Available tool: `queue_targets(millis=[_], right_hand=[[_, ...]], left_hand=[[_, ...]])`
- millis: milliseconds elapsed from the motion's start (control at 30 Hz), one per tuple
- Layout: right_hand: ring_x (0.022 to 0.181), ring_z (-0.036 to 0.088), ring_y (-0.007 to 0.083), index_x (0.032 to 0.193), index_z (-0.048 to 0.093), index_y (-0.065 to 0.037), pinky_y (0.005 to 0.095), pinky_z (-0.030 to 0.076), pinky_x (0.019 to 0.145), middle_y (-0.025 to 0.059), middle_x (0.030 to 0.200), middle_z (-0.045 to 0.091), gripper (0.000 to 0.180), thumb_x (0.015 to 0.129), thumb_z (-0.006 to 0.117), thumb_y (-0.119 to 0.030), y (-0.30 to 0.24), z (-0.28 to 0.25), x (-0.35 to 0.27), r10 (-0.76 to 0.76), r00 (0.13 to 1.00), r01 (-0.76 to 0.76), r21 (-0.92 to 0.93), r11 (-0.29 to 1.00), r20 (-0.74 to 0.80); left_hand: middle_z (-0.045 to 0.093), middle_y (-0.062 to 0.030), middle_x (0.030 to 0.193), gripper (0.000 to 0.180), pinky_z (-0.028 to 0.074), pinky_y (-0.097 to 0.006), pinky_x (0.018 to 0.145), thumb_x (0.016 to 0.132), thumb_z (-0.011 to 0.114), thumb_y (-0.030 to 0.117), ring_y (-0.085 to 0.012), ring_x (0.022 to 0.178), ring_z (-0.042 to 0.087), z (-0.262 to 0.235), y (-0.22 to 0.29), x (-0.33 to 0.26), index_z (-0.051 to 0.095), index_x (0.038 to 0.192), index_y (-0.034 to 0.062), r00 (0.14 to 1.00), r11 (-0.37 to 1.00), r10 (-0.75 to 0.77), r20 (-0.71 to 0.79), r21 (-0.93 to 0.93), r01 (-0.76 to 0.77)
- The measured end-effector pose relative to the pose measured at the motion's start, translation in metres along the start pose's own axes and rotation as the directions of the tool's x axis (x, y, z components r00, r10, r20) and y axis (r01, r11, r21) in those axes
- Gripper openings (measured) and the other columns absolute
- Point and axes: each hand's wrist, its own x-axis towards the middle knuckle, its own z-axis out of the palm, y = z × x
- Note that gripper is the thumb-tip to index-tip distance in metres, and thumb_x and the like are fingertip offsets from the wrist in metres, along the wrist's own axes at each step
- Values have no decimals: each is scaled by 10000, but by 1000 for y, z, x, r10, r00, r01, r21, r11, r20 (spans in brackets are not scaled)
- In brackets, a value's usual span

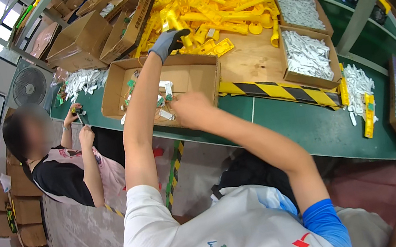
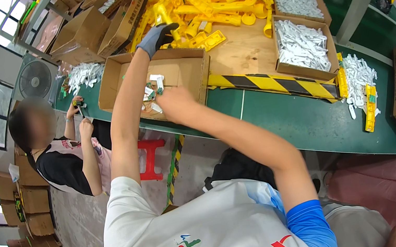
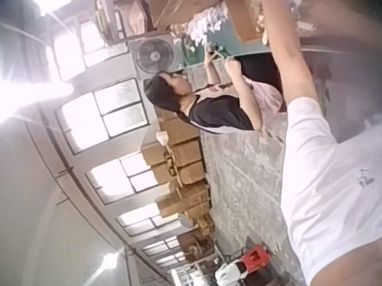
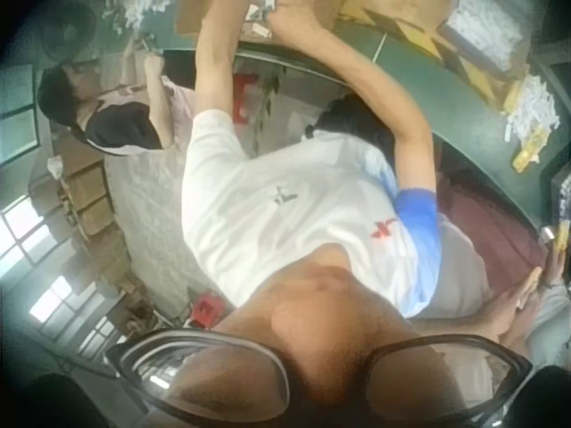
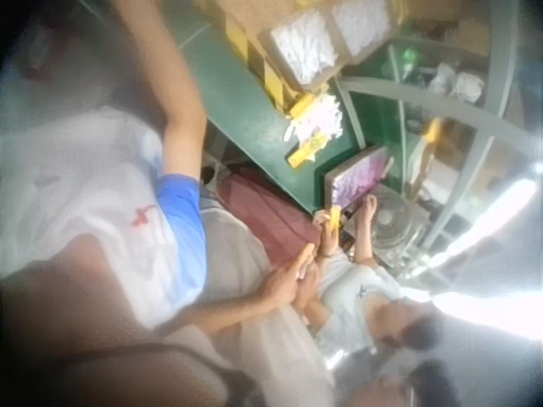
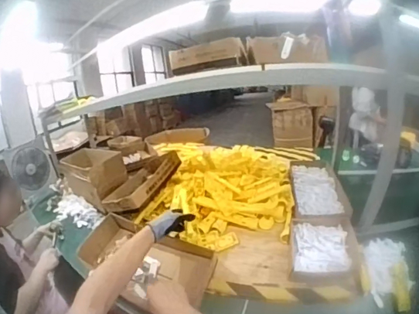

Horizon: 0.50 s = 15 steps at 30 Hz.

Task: Assembling the internal components and housing of yellow flashlights on a production line.

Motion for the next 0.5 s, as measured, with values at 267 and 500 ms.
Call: queue_targets(millis=[267, 500], right_hand=[[846, 671, 324, 999, 688, -81, 415, 546, 721, 179, 901, 683, 215, 793, 631, -107, 19, 1, 8, -120, 991, 124, 69, 990, -65], [782, 591, 109, 1178, 621, -37, 218, 486, 699, 30, 839, 627, 303, 890, 593, -127, 74, -101, -32, 250, 968, -110, 947, 301, 33]], left_hand=[[655, -55, 1035, 442, 499, -231, 764, 826, 753, 169, -114, 880, 631, -14, 13, -40, 566, 1190, 2, 855, 852, 438, -277, -176, -493], [639, -59, 1118, 487, 524, -278, 838, 870, 701, 179, -129, 964, 635, -16, 7, -76, 509, 1285, 12, 867, 843, 468, -171, -208, -496]])
